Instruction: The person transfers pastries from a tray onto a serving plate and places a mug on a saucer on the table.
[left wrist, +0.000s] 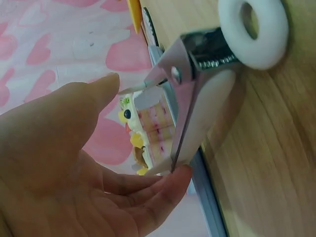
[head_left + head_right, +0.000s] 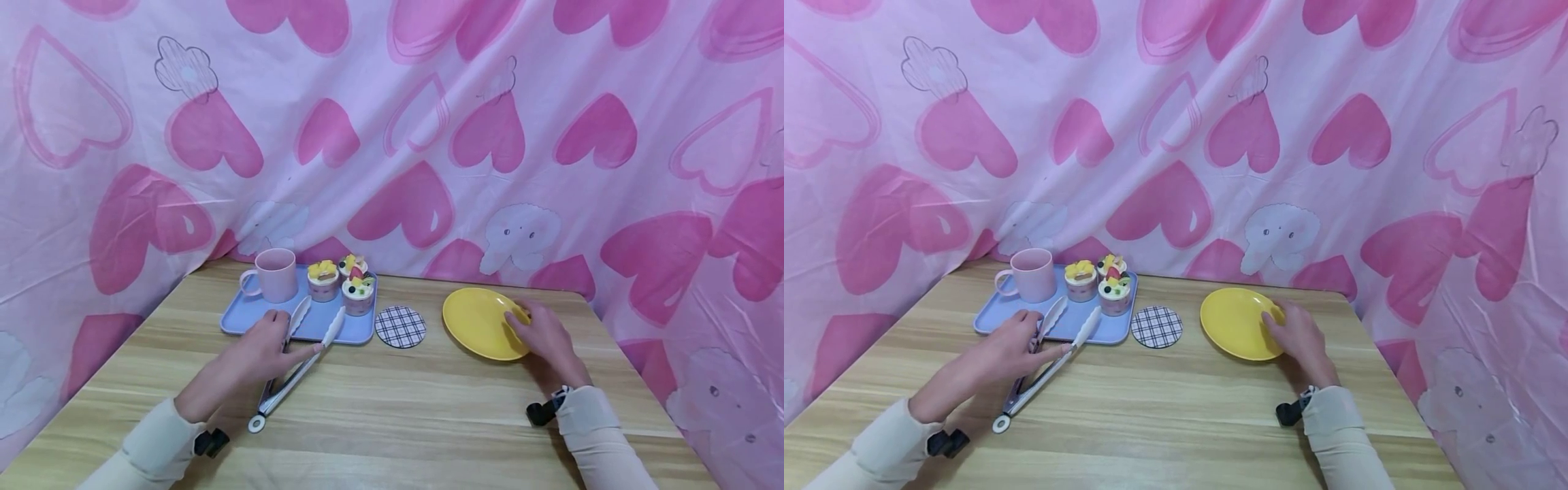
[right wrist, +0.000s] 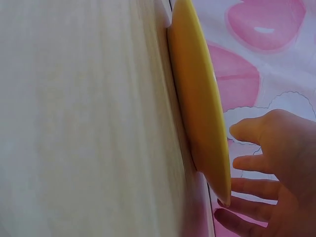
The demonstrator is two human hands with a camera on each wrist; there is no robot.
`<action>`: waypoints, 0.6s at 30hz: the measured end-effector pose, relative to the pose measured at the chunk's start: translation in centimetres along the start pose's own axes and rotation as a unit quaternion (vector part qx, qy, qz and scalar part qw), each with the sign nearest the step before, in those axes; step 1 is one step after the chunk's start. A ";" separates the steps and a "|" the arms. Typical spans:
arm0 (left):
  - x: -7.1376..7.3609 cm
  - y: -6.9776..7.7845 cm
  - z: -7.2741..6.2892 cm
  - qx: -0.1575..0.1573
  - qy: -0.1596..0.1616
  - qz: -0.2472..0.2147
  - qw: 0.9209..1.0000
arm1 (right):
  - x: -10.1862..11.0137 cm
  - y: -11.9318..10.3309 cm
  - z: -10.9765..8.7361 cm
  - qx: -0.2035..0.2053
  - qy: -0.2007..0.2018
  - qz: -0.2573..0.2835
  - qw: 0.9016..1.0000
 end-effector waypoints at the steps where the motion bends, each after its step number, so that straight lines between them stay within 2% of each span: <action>1: -0.1 0.1 -0.1 0.003 -0.002 0.002 1.000 | -0.1 0.1 0.0 -0.006 -0.004 0.003 1.000; 8: -0.8 0.3 -0.9 0.025 -0.019 0.023 0.999 | -0.3 0.7 -0.2 -0.007 -0.012 0.009 1.000; 18: -1.5 -0.1 -0.5 0.054 -0.032 -0.005 0.998 | -0.3 1.2 -0.4 0.010 0.002 0.007 1.000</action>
Point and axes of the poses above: each hand's wrist, its own z-axis towards the middle knuckle, its own x-axis out of the back of the hand, y = z × x, the point moved 5 cm from there along z, towards the middle knuckle, and after that the axes turned 6 degrees about x, right-handed, at the moved point
